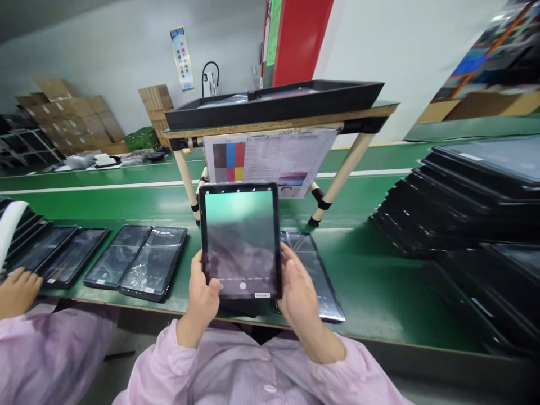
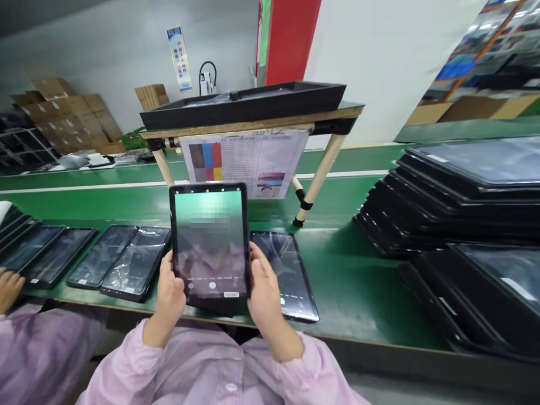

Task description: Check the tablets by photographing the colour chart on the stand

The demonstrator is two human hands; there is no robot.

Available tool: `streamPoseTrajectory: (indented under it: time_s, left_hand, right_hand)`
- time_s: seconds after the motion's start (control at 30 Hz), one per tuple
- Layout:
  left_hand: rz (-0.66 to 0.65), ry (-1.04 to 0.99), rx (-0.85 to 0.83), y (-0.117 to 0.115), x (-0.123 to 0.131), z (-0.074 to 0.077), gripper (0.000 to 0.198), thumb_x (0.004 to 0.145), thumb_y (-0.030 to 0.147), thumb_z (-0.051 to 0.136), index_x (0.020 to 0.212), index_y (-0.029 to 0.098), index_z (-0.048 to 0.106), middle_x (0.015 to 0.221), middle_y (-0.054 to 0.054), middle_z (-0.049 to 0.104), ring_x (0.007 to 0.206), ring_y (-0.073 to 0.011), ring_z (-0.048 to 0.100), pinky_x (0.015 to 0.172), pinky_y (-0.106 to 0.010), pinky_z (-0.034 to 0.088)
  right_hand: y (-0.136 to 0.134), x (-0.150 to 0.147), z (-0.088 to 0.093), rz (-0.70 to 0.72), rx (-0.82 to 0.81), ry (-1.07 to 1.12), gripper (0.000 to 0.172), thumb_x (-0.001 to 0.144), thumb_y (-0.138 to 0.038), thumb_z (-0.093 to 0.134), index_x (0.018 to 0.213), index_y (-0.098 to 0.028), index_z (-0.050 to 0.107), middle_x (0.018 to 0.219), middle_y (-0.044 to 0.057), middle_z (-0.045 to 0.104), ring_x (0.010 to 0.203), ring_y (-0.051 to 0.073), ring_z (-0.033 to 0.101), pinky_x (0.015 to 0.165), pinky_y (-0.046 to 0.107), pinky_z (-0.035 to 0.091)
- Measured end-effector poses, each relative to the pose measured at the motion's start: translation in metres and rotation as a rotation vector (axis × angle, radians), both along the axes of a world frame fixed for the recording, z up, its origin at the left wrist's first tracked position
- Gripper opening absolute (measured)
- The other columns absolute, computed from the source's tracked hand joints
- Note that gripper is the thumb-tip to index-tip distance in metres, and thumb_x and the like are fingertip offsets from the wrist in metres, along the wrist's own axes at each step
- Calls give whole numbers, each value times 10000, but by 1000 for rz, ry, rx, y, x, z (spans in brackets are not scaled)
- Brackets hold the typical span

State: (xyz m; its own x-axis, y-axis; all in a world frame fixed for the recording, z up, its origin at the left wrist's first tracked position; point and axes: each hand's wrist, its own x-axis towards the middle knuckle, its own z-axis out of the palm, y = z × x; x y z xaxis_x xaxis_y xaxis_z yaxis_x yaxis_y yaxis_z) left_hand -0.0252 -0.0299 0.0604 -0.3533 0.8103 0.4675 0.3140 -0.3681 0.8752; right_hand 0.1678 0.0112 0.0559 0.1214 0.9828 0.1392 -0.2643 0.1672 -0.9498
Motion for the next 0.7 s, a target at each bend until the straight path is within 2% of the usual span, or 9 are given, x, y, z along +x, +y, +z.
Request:
streamPoseTrajectory:
  time_s: [0.1, 0.2, 0.3, 0.47, 0.7]
  left_hand:
    - [49, 289, 92, 2, 4, 13, 994, 779, 752, 641, 1495, 153, 301, 1388, -211, 484, 1316, -359, 524, 1098, -510, 454]
    - [109, 482, 13, 1, 15, 22, 1151, 722, 551, 797, 1571, 167, 120, 1386, -210, 415, 1323, -369, 503, 1067, -534, 481]
    - [152, 537, -61, -2, 24, 23, 1281, 666, 420, 849, 1583, 191, -15, 1381, -206, 387, 1297, -370, 518, 1022, -541, 516]
    - [204, 588, -69, 0, 27, 19, 1327, 655, 384, 873, 1573, 196, -67, 1379, -213, 381, 1299, -381, 504, 1025, -566, 508]
    - [210, 593, -64, 4, 26, 17, 1315, 676, 426, 869, 1568, 189, -69, 1403, -229, 369, 1304, -381, 495, 1051, -585, 483]
  right_hand:
    - [11, 0, 18, 56, -73, 266, 511, 845, -651, 666, 1174, -259, 651, 1166, 88, 744, 1131, 295, 691, 970, 495, 572]
    - [19, 3, 27, 122, -69, 294, 489, 782, -656, 733, 1069, -264, 670, 1026, 62, 777, 1025, 295, 730, 911, 492, 600]
    - [22, 7, 25, 148, -55, 252, 480, 800, -660, 712, 1040, -246, 676, 1008, 66, 780, 1058, 295, 724, 934, 488, 594]
    - [19, 7, 24, 171, -57, 266, 519, 788, -665, 720, 1067, -228, 690, 1076, 81, 769, 1165, 313, 683, 973, 495, 580]
    - [13, 5, 30, 174, -54, 211, 523, 787, -698, 689, 1043, -242, 683, 1038, 74, 772, 1176, 322, 677, 969, 501, 582]
